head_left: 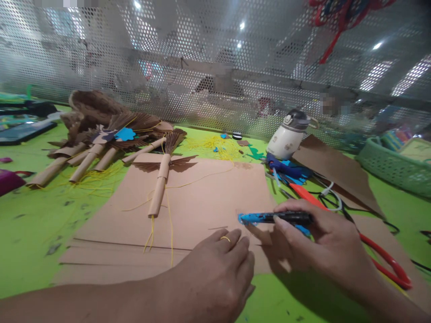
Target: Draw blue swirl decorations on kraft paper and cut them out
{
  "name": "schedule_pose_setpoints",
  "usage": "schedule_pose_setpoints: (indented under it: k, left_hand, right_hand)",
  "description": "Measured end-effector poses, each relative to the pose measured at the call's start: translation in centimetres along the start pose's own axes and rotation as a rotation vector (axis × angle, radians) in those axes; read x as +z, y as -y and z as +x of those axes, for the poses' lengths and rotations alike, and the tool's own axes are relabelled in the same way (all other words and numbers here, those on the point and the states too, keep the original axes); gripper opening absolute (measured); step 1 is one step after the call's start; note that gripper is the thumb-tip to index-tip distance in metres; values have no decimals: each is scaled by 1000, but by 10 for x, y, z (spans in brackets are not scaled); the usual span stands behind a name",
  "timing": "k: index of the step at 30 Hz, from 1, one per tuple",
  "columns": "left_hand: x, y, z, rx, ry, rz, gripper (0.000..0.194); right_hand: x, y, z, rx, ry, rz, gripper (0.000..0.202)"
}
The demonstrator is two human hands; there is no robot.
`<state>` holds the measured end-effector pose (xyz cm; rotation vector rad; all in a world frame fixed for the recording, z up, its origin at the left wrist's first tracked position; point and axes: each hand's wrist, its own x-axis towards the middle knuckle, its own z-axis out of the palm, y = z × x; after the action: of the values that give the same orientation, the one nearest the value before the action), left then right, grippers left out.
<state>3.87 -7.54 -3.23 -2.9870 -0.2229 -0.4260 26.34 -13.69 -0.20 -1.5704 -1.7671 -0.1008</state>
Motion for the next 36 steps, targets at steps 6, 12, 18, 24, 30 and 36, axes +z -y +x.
schedule_pose_setpoints:
  k: [6,12,18,24,30,36]
  left_hand:
    - [3,-2,-1,-15,-26,-4,33]
    - [3,-1,-2,-8,10,-22,31]
    - [-1,-3,-1,-16,-16,-23,31]
    - [-1,-4,-3,-43,-14,-49,28]
    - [1,-5,-4,-35,-15,-36,31]
    - [1,-4,-3,-40,-29,-17,31]
  right_hand:
    - [4,3,-2,69,-17,43,8]
    - [6,9,-2,179,-29,96,11]
    - [6,11,-1,232,-21,129,11]
    - [4,7,-2,229,-19,94,11]
    - [1,3,-2,180,-29,58,10]
    - [0,3,0,102,-17,56,8]
